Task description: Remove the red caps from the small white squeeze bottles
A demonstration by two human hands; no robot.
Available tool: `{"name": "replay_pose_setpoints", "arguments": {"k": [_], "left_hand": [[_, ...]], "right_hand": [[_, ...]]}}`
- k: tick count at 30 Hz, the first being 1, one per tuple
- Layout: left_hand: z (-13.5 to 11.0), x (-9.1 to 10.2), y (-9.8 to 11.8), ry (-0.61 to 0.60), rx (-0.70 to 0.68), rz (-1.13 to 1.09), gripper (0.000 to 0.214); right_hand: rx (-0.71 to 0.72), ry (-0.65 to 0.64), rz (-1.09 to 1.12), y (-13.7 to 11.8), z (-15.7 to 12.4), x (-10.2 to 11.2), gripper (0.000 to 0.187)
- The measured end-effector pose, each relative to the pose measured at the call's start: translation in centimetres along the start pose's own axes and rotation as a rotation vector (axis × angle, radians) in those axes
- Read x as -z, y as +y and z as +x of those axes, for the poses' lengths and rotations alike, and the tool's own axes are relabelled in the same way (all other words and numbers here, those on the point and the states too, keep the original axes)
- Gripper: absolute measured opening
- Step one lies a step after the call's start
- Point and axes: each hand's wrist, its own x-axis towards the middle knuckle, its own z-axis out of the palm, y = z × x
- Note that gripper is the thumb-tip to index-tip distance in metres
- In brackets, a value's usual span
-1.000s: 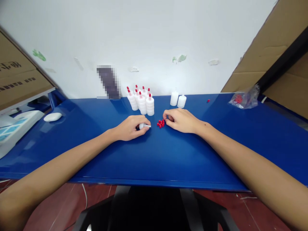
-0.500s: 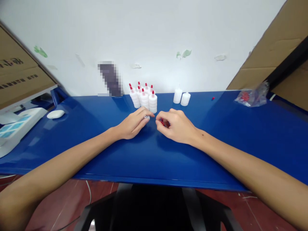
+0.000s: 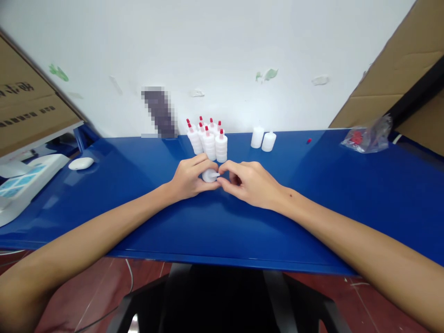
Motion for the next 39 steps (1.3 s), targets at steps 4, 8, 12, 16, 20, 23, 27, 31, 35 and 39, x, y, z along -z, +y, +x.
{"name": "replay_pose_setpoints", "arguments": {"k": [4,8,12,16,20,23,27,31,35,39], "left_hand": [[0.1,-0.1,0.4,0.03,0.009,0.11,0.041],[0.1,-0.3,0.7,0.056,-0.025,0.162,0.036],[0.2,-0.1,0.9,0.032,-0.009,0.139,0.034],[0.3,0.1,0.7,-0.017,0.089,0.119,0.06],[0.3,0.0,0.2,-0.097,0.181,0.084,0.065],[0.3,-0.2,0.0,-0.173,0.215,0.087,0.064],[0.5,-0.4,0.1,-0.238,0.275,0.138,0.066],[0.5,-0.4,0.1,-0.242,0.272,0.126,0.069],[0.6,-0.4,0.1,-0.243,0.256,0.112,0.067],[0.7,-0.3,0.2,-0.266,0.268,0.12,0.068]], "right_hand": [[0.003,-0.012,0.033,-0.2,0.0,-0.3,0.01],[0.014,-0.005,0.03,-0.5,0.0,-0.5,0.012],[0.049,0.044,0.005,-0.4,0.1,-0.1,0.013],[-0.055,0.211,-0.123,1.8,0.2,1.5,0.014],[-0.219,0.371,-0.274,6.1,0.3,3.7,0.012],[-0.354,0.454,-0.34,9.1,0.2,4.7,0.013],[-0.503,0.522,-0.386,11.0,0.4,5.2,0.017],[-0.565,0.487,-0.383,11.2,0.6,5.2,0.016],[-0.601,0.47,-0.366,11.2,0.9,5.1,0.015],[-0.653,0.505,-0.369,11.3,1.2,5.0,0.015]]}}
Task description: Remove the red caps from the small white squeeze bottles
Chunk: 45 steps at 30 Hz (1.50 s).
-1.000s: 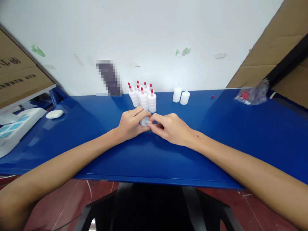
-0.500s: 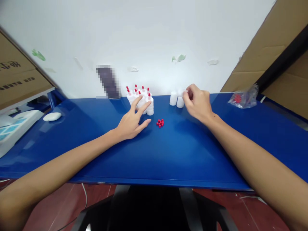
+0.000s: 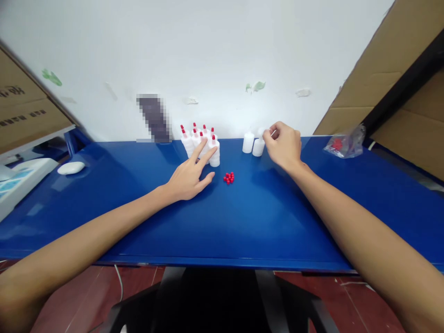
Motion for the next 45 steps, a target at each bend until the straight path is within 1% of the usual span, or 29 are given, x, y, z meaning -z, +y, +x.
{"name": "replay_pose_setpoints", "arguments": {"k": [6,10,14,16,18,20,22,24,31,33,35,36,38,39,41,43,45], "left_hand": [[0.1,0.1,-0.1,-0.026,-0.015,-0.003,0.071],[0.2,0.0,-0.2,-0.036,-0.036,-0.016,0.073],[0.1,0.2,-0.2,-0.063,-0.025,-0.045,0.072],[0.0,0.3,-0.2,-0.06,-0.021,-0.065,0.073],[0.0,0.4,-0.2,-0.045,-0.022,-0.084,0.075],[-0.1,0.5,-0.1,-0.034,-0.022,-0.098,0.075],[0.0,0.5,-0.1,-0.022,-0.025,-0.105,0.074],[0.0,0.5,0.0,-0.01,-0.036,-0.105,0.073],[0.1,0.4,0.0,0.06,-0.08,-0.082,0.069],[0.1,0.4,-0.1,0.07,-0.087,-0.083,0.066],[0.1,0.4,-0.3,0.069,-0.089,-0.087,0.063],[0.2,0.4,-0.4,0.068,-0.087,-0.09,0.062],[0.2,0.4,-0.6,0.071,-0.08,-0.101,0.062],[0.2,0.4,-0.7,0.073,-0.079,-0.109,0.062],[0.2,0.3,-0.9,0.07,-0.092,-0.129,0.063],[0.1,0.2,-1.0,0.065,-0.109,-0.144,0.064],[0.1,0.2,-1.0,0.064,-0.116,-0.148,0.064]], "right_hand": [[-0.009,-0.033,-0.007,0.1,0.3,-0.3,0.015],[0.02,-0.054,0.042,0.5,0.4,-0.4,0.019],[0.043,-0.076,0.098,0.4,-0.1,-0.2,0.023],[0.069,-0.135,0.134,0.2,-0.7,-0.1,0.025],[0.097,-0.242,0.146,0.1,-1.2,-0.1,0.025],[0.112,-0.354,0.122,0.1,-1.7,-0.3,0.025],[0.121,-0.42,0.084,0.2,-1.9,-0.6,0.024],[0.131,-0.435,0.06,0.4,-1.9,-0.9,0.024],[0.17,-0.407,0.032,1.0,-1.8,-1.2,0.025],[0.203,-0.413,0.024,0.4,-2.2,-1.1,0.025],[0.268,-0.436,0.042,-0.8,-3.0,-1.0,0.024],[0.307,-0.446,0.071,-1.5,-3.4,-1.0,0.023],[0.345,-0.467,0.2,-3.2,-4.4,-1.2,0.024],[0.345,-0.475,0.28,-3.9,-4.8,-1.3,0.029],[0.328,-0.533,0.392,-4.9,-5.2,-1.5,0.042],[0.298,-0.612,0.463,-5.2,-5.2,-1.7,0.053],[0.268,-0.699,0.505,-5.1,-5.0,-1.8,0.059]]}}
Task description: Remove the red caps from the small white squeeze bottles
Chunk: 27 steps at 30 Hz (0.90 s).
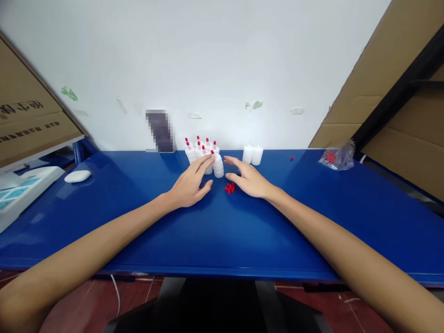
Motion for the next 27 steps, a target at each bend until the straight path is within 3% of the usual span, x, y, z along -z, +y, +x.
{"name": "replay_pose_setpoints", "arguments": {"k": [4,12,22,27], "left_hand": [[-0.1,0.0,0.0,0.012,-0.014,-0.001,0.061],[-0.1,0.2,-0.2,0.094,-0.032,-0.115,0.031],[-0.2,0.4,0.2,-0.025,-0.036,-0.258,0.016],[-0.4,0.6,1.2,-0.111,-0.192,-0.19,0.018]], "right_hand": [[0.002,-0.086,0.058,-0.1,0.0,0.3,0.059],[0.173,-0.158,-0.208,-2.0,-1.4,-0.4,0.041],[0.282,0.202,-0.215,-1.8,-2.4,0.3,0.034],[0.357,0.135,-0.307,-2.0,-2.9,0.3,0.029]]}}
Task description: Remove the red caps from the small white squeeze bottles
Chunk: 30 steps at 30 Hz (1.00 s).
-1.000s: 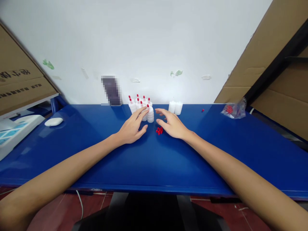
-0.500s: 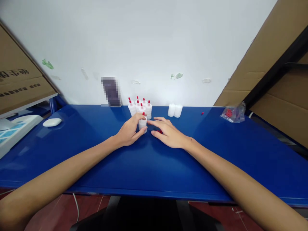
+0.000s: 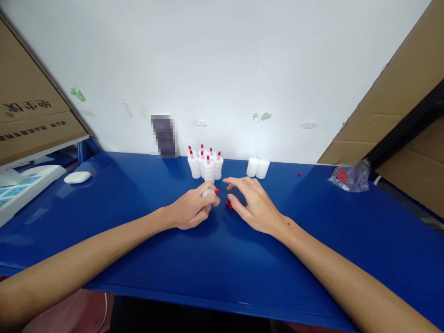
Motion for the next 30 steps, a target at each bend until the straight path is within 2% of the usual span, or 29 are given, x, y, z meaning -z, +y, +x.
{"name": "replay_pose_setpoints", "arguments": {"k": [4,8,12,16,20,23,26,28,30], "left_hand": [[0.1,0.1,0.2,-0.072,-0.091,0.145,0.02],[0.0,0.1,0.1,-0.07,-0.174,0.262,0.021],[-0.4,-0.1,0.0,-0.031,-0.231,0.307,0.019],[-0.5,-0.3,0.1,-0.071,-0.239,0.343,0.021],[0.1,-0.1,-0.1,-0.066,-0.331,0.375,0.021],[0.9,0.3,-0.9,-0.029,-0.415,0.411,0.018],[1.3,0.7,-2.2,-0.062,-0.453,0.462,0.018],[1.1,0.9,-3.3,-0.102,-0.44,0.486,0.019],[0.9,0.9,-4.1,-0.11,-0.37,0.471,0.019]], "right_hand": [[0.085,-0.082,-0.037,-1.0,0.2,0.0,0.006],[0.105,-0.138,-0.063,-2.4,0.7,0.4,0.013],[0.202,-0.244,-0.187,-3.5,1.2,0.9,0.02],[0.347,-0.212,-0.347,-3.3,1.3,0.8,0.026],[0.418,-0.2,-0.354,-2.6,1.6,0.6,0.026],[0.381,-0.25,-0.252,-2.1,1.8,0.9,0.026],[0.254,-0.34,-0.081,-0.8,2.0,1.3,0.026],[0.171,-0.375,-0.011,0.8,1.9,1.5,0.027],[0.116,-0.395,0.019,2.7,1.7,1.4,0.027]]}}
